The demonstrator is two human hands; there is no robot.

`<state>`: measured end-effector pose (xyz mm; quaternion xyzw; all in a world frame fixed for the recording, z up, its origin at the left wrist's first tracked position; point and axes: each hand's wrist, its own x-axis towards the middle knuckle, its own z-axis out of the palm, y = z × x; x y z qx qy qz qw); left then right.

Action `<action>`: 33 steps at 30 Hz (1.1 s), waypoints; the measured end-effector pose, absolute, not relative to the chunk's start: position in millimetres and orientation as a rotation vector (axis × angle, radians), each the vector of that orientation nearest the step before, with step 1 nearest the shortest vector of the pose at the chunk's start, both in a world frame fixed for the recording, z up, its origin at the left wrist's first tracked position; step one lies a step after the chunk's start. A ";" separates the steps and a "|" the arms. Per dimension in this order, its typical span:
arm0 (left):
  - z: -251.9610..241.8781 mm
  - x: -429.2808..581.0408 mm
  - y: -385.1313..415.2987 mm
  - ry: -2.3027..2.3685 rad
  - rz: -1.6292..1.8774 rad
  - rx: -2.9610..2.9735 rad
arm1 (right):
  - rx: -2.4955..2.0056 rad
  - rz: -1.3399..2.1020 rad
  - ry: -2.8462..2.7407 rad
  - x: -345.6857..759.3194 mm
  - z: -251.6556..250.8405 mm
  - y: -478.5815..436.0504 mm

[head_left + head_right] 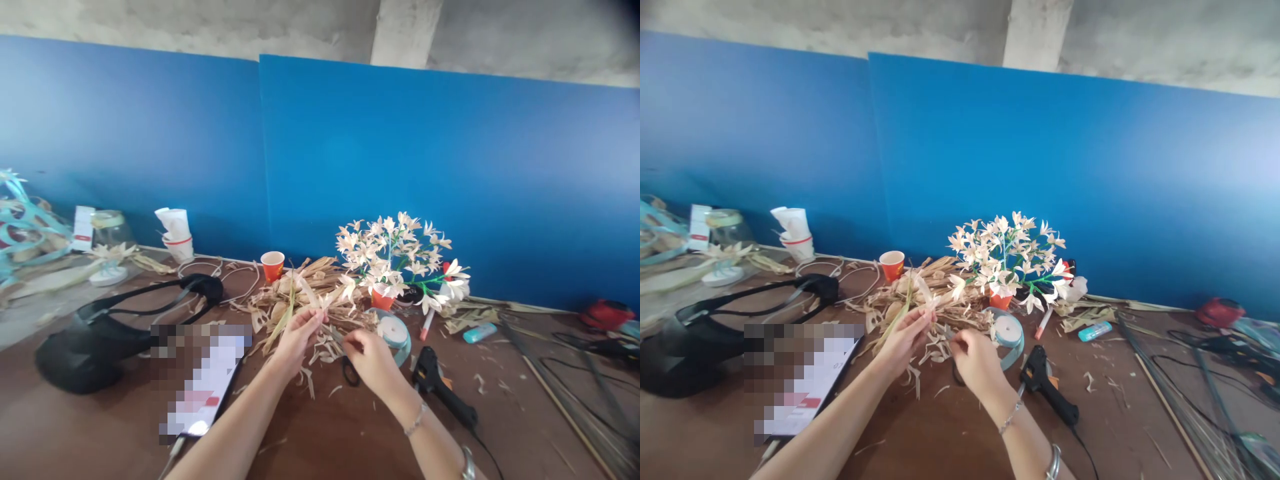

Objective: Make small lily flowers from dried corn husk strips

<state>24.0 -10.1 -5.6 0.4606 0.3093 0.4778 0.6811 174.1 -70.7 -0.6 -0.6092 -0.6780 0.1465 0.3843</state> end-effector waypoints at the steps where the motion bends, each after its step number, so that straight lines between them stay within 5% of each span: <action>1: -4.9 23.4 -9.2 0.694 1.102 1.014 | -1.556 0.308 -1.828 168.8 -1.0 -70.4; 8: -5.8 22.4 -6.4 0.718 1.184 0.952 | -1.705 -0.163 -2.134 145.3 -14.4 -56.9; 33: -7.4 25.1 -10.5 0.732 1.116 0.944 | -1.636 -0.022 -2.063 147.2 -32.7 -56.4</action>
